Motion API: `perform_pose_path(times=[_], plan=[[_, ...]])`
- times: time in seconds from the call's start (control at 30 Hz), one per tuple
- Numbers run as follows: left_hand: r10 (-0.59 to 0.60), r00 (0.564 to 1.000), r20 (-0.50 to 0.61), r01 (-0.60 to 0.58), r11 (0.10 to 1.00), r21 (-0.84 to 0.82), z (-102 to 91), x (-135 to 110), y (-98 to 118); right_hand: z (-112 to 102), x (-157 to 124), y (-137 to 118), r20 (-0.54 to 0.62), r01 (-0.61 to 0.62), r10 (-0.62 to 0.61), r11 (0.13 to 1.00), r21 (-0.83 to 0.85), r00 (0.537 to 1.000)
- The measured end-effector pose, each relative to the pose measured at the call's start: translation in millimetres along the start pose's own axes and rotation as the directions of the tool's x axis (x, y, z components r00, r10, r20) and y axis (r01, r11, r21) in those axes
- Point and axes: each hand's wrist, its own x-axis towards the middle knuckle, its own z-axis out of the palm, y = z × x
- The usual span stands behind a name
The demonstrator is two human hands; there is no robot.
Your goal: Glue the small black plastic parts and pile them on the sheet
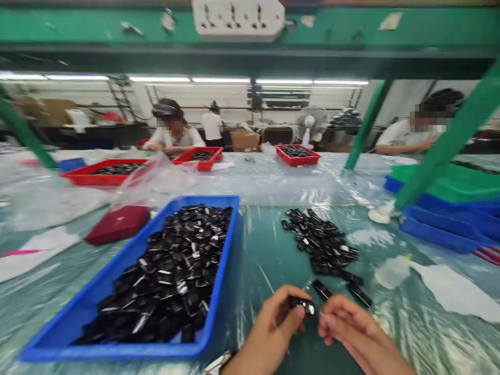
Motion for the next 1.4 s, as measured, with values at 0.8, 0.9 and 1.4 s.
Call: perform_pose_path(times=[0.8, 0.9, 1.4], plan=[[0.316, 0.942, 0.116, -0.302, 0.642, 0.705, -9.2, -21, 53, 6, -16, -5, -0.015, 0.048, -0.049, 0.997, -0.059, 0.999], [0.695, 0.718, -0.037, -0.138, 0.194, 0.971, -32.5, -29, 79, -16, -35, -18, -0.384, 0.224, -0.334, 0.926, -0.304, 0.861], [0.004, 1.000, 0.000, -0.001, 0.248, 0.969, 49.8, 51, 37, -115, 25, -30, -0.505, 0.200, -0.512, 0.812, -0.548, 0.695]])
